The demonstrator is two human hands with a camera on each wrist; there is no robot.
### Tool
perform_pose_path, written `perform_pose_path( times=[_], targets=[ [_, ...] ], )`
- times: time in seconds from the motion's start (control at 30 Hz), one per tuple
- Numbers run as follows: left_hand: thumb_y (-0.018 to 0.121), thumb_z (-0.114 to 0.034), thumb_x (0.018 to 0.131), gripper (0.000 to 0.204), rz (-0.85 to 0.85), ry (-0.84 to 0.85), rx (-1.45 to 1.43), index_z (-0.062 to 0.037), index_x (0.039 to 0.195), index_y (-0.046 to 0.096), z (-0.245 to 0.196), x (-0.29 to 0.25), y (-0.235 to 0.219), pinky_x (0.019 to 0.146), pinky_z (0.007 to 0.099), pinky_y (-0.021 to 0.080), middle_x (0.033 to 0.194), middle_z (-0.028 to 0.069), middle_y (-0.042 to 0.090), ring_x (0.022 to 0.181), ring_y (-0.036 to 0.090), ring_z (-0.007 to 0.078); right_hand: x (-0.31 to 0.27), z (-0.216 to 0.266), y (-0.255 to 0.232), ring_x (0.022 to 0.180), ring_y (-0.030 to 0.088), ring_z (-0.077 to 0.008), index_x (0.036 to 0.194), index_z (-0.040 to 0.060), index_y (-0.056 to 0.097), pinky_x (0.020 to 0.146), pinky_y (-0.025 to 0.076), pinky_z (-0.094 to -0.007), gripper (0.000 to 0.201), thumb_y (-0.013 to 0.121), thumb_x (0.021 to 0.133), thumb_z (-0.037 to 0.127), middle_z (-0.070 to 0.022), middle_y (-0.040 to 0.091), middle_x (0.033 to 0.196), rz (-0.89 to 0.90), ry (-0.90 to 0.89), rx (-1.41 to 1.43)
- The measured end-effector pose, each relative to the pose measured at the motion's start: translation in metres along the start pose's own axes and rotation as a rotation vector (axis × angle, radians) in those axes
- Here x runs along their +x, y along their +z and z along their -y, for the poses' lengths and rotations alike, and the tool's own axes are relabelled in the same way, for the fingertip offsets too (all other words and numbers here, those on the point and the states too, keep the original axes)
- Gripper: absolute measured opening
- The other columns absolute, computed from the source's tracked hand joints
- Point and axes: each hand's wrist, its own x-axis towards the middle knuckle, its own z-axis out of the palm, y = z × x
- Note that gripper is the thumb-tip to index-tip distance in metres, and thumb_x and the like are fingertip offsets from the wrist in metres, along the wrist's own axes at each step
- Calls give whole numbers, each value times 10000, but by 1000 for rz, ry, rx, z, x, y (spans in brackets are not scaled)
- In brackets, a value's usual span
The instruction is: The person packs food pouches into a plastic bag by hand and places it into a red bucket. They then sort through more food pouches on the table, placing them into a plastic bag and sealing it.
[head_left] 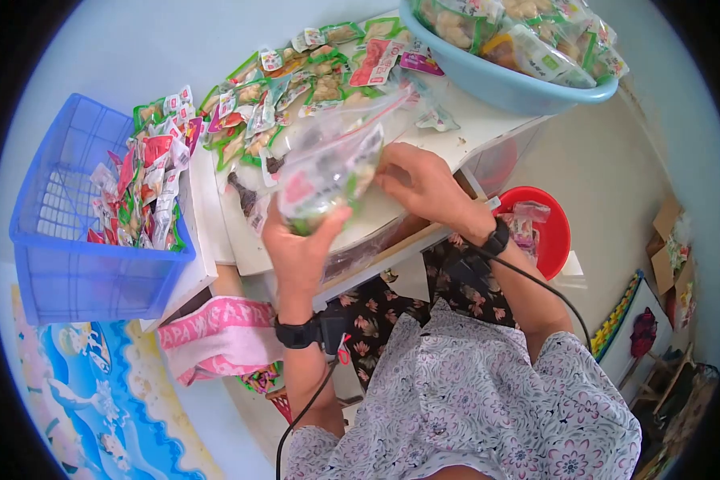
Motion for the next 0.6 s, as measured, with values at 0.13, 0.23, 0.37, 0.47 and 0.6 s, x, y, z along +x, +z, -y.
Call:
perform_pose_path(
  times=[0.13,0.23,0.37,0.47,0.6],
  targets=[
    [855,-83,828,449,-190,72,-65,10,1218,654,-43,14,-19,842,302,565,1098,69,725,928,679,119,-2,-4,3,913,668,-153,1036,6,656,844,535,-301,95,656,978,81,-65,695,1003,-236,150,386],
    [833,-112,858,380,-107,57,-18,3,1183,673,-60,28,-37,832,294,565,1062,68,733,913,686,120,-2,-7,6,886,653,-115,1011,-5,651,815,532,-271,94,655,994,87,-42,681,970,-282,205,485],
    [814,-146,869,345,-37,73,458,4,1153,686,-66,57,-34,812,300,557,1016,78,744,889,691,130,1,-11,2,803,657,-115,963,-3,652,733,533,-261,102,688,971,92,-51,666,889,-264,164,542],
    [828,-167,852,379,10,53,387,9,1154,681,-75,59,-28,800,312,553,1021,89,749,864,689,136,-6,-8,2,765,661,-106,953,-9,644,695,532,-250,93,681,971,74,-51,658,870,-271,198,630],
    [836,-97,838,398,8,139,563,10,1182,666,-70,61,-17,824,289,564,1063,85,739,914,692,133,1,-11,-1,764,673,-109,946,-20,632,684,543,-260,88,671,968,55,-49,650,852,-217,230,646]
  ],
)
